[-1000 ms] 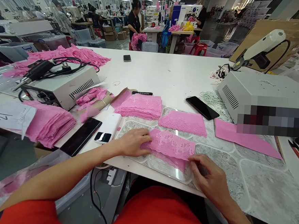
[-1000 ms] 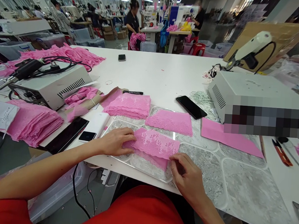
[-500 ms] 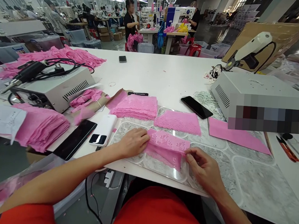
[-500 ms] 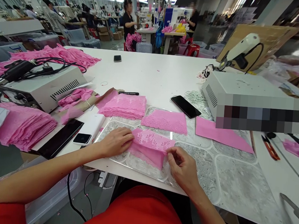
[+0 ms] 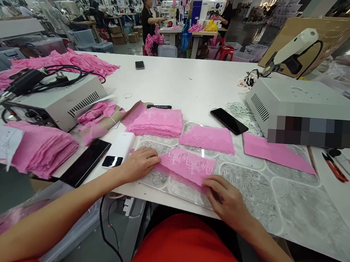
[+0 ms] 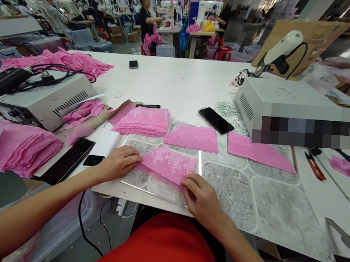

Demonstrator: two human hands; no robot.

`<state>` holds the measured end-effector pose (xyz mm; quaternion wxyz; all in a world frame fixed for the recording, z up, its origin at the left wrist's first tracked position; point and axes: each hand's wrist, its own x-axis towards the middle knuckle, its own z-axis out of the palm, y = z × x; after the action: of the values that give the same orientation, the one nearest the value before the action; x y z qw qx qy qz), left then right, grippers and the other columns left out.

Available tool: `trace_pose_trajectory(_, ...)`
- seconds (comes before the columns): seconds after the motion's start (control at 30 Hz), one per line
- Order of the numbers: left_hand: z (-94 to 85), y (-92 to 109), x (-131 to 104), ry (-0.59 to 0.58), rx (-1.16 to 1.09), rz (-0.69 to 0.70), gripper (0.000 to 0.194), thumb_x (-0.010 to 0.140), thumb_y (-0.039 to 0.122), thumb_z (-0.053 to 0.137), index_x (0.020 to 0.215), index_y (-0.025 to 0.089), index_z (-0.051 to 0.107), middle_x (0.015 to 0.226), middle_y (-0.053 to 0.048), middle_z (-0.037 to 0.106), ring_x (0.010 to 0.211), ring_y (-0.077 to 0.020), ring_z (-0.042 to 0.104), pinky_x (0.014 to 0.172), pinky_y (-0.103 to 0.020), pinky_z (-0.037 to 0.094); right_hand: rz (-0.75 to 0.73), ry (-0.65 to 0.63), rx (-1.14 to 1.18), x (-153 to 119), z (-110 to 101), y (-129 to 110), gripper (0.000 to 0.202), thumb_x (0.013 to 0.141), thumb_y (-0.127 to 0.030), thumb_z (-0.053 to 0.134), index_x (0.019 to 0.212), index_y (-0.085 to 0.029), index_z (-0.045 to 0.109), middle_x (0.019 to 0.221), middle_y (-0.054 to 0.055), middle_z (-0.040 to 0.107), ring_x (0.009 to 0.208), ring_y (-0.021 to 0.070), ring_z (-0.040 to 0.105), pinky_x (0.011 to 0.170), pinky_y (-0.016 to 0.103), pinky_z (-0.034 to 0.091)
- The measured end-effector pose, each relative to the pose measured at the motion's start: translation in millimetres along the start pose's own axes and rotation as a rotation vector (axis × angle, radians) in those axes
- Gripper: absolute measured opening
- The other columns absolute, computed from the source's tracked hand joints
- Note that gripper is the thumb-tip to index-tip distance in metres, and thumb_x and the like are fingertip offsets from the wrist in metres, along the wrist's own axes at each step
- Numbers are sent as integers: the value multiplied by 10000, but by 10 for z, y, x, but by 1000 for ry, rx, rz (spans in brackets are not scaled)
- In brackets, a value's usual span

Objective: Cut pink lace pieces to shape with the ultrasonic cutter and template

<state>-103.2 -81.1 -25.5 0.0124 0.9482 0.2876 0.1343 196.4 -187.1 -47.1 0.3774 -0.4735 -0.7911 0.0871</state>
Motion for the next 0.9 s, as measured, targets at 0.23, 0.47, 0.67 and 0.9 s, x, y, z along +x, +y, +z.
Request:
trace_pose_trajectory(0.23, 46, 1, 27, -28, -78, -26, 260, 988, 212, 399, 975, 180, 656, 940, -71, 658, 883, -174, 596, 819, -316, 475, 18, -19, -63, -46, -19, 28, 215, 848, -98, 488, 968, -229, 609, 942, 58, 673, 859, 167, 671, 736, 290, 577)
trace_pose_trajectory(0.47, 57, -19, 41, -35, -202, -60, 255, 980, 233, 415, 925, 169, 656, 880, -59, 646, 832, -163, 611, 764, -277, 495, 49, -76, -123, -56, -31, 12, 119, 870, -136, 515, 921, -211, 593, 913, 65, 652, 835, 172, 647, 726, 300, 563)
trace_pose_trajectory(0.67, 13, -19, 65, -72, -227, -86, 210, 969, 219, 444, 918, 180, 644, 897, -39, 655, 831, -145, 620, 765, -251, 484, 167, -60, -19, -46, -54, 48, 83, 887, -194, 522, 873, -211, 602, 933, 60, 652, 815, 157, 653, 700, 270, 548)
trace_pose_trajectory(0.9, -8, -28, 48, -98, -173, -16, 213, 976, 217, 448, 902, 174, 644, 901, -40, 646, 831, -144, 617, 761, -242, 484, 133, -79, 7, -41, -83, 61, 91, 890, -206, 536, 842, -221, 613, 963, 61, 647, 829, 153, 666, 674, 253, 553)
